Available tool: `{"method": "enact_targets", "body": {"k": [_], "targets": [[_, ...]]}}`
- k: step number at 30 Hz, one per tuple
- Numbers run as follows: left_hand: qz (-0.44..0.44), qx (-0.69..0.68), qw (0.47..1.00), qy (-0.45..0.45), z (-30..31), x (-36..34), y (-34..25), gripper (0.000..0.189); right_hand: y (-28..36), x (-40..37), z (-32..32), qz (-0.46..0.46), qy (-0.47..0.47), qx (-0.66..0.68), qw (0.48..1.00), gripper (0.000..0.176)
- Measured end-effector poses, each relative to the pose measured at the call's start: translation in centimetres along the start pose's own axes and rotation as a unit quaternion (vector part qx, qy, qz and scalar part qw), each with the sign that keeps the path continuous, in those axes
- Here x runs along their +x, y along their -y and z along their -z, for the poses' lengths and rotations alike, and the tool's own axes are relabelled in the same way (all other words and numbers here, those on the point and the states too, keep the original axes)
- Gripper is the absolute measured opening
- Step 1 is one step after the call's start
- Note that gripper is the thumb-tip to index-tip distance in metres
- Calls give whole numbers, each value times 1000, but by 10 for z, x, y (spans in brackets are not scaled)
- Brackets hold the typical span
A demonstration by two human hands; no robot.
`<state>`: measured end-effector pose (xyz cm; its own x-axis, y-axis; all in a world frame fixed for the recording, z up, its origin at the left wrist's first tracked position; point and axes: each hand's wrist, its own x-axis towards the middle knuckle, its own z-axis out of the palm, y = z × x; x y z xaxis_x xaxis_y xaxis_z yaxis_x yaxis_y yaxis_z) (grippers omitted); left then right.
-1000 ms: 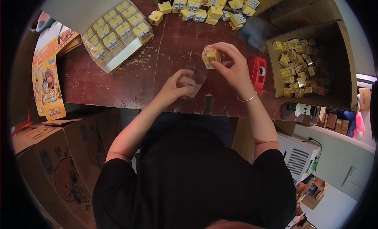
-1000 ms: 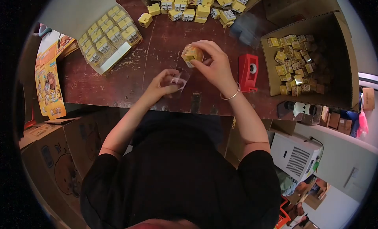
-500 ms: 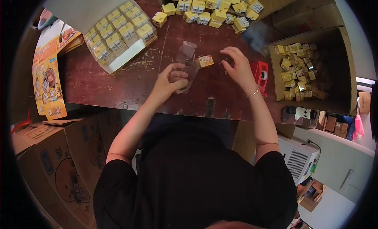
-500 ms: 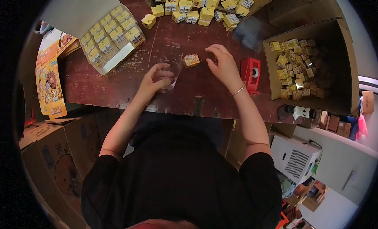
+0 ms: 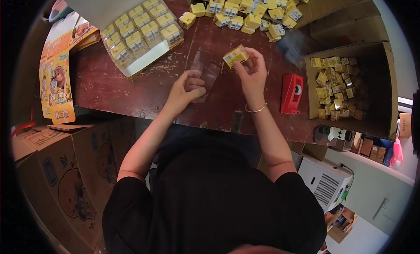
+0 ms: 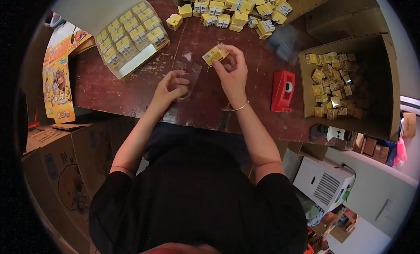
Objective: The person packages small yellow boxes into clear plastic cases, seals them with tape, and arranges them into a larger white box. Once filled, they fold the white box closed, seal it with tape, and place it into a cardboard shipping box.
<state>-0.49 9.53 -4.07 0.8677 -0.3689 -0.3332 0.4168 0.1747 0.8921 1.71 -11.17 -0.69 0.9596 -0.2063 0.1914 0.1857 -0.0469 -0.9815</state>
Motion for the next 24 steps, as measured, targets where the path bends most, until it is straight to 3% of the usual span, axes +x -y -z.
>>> {"method": "enact_targets", "body": {"k": [2,3,4,6,10,12,13,15,16,17,18,19,21,24], "targets": [[-5,19,1000,6,-5,-1,-1,58,26,3,-4,-16,92,10,996,42],[-21,11,1000,4,-7,0,1,58,26,6,-4,33,114,-157,981,41],[-38,3,999,2,-8,1,2,58,27,6,-3,36,114,-158,980,41],[-68,44,997,12,-7,3,2,58,27,5,-4,123,213,-316,916,41],[-89,77,993,-3,-8,-4,0,61,35,12,5,216,321,-316,866,41],[-112,15,993,-38,-9,-6,1,60,49,15,10,-98,345,-164,919,33],[-135,-49,987,-73,-9,-5,1,60,44,13,9,-96,347,-164,918,33],[-129,-116,982,-79,-10,-1,11,59,22,5,8,-133,269,82,950,30],[-123,-182,972,-82,-10,1,14,58,14,1,5,-134,273,83,949,30],[-125,-183,971,-86,-10,4,14,58,7,-3,1,-77,240,1,968,33],[-121,-136,978,-101,-10,6,14,55,3,-6,-3,-19,206,-79,975,35],[-116,-89,982,-116,-10,6,14,52,5,-5,-1,-20,212,-77,974,35],[-127,-51,987,-88,-11,5,11,49,15,1,7,-239,350,-106,899,42],[-160,-47,984,-56,-15,1,2,44,27,-3,-4,-206,436,-5,876,41]]}}
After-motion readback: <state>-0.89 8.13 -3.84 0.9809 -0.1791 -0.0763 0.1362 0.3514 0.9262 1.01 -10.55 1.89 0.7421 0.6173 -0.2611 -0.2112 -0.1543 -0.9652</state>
